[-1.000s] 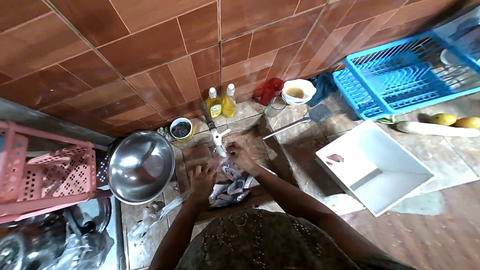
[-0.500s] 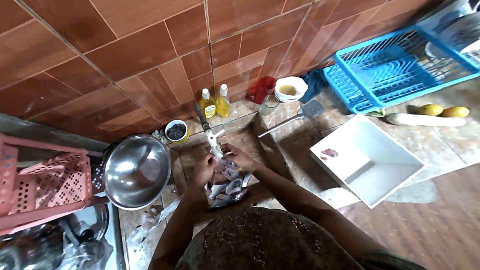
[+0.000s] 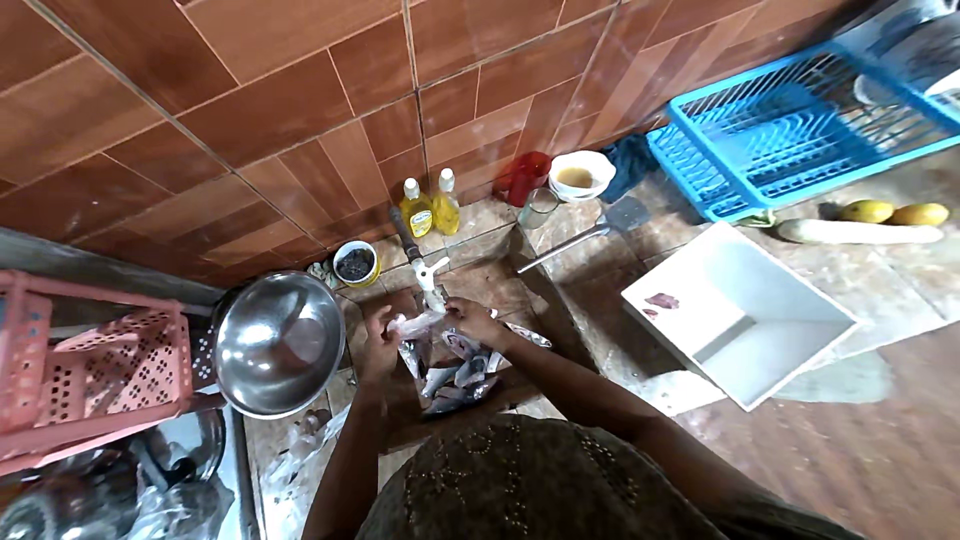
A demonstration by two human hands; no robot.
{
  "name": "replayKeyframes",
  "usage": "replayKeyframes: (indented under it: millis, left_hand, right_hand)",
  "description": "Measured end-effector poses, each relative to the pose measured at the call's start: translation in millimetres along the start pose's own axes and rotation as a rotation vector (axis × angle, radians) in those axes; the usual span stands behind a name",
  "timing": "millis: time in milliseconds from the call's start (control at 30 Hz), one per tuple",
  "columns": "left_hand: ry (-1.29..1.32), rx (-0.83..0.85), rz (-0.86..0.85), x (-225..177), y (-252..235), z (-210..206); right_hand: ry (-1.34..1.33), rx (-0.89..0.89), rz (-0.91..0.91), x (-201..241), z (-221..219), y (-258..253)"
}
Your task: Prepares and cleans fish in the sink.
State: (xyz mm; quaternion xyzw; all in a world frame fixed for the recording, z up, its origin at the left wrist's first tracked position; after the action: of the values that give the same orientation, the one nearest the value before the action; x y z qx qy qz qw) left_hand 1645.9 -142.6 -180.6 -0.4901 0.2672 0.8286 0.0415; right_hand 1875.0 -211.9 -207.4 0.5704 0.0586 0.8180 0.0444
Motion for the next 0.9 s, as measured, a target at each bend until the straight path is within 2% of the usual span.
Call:
replayKeyframes:
  millis: [67, 167, 300, 400, 467, 533, 600, 733, 833, 900]
  left_hand:
    - [-0.188, 0.137, 0.001, -15, 0, -13]
    - [-0.391, 0.166, -0.021, -39, 0, -36]
    - [-0.381, 0.103, 0.029, -52, -1, -43]
    - [-0.365, 0.127, 0.094, -50, 2, -63]
    - [-0.447, 0.117, 0.022, -41, 5, -76]
    - [-0.524, 0.050, -0.152, -25, 8, -81]
    - [-0.578, 0.050, -0.246, -13, 14, -79]
    - [-0.577, 0.212, -0.222, -10, 64, -56]
    - [-0.553, 0.172, -0.165, 31, 101, -46]
    - [-0.574, 0.090, -0.064, 63, 118, -32]
  right_hand:
    - [0.081, 0.059, 0.075, 11, -3, -3]
    - [-0.023, 0.062, 0.131, 23, -3, -1]
    - [-0.558, -0.178, -0.064, -2, -5, 6]
    - [-0.850, -0.175, -0.348, -7, -30, 14]
    - [-1.051, -0.269, -0.466, 5, -49, 14]
    - [-1.171, -0.380, -0.517, 11, -62, 14]
    - [-1.157, -0.435, -0.525, 9, -61, 17]
    - [-0.835, -0.353, -0.496, 1, -42, 10]
    - [-0.667, -0.316, -0.561, -6, -38, -2]
    - [-0.519, -0.260, -0.569, -18, -38, -5]
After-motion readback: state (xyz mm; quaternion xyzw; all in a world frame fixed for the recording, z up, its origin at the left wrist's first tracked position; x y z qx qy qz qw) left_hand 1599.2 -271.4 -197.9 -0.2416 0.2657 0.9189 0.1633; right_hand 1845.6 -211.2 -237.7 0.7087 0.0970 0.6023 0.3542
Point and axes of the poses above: each hand's wrist, its own y-axis away from the middle knuckle, its own z-axis out of the back of the hand, x = y × z, the point moved 2 cm from there along -y, towards the middle knuckle, and after that the axes turned 9 degrees about z, right-handed, at the moved point
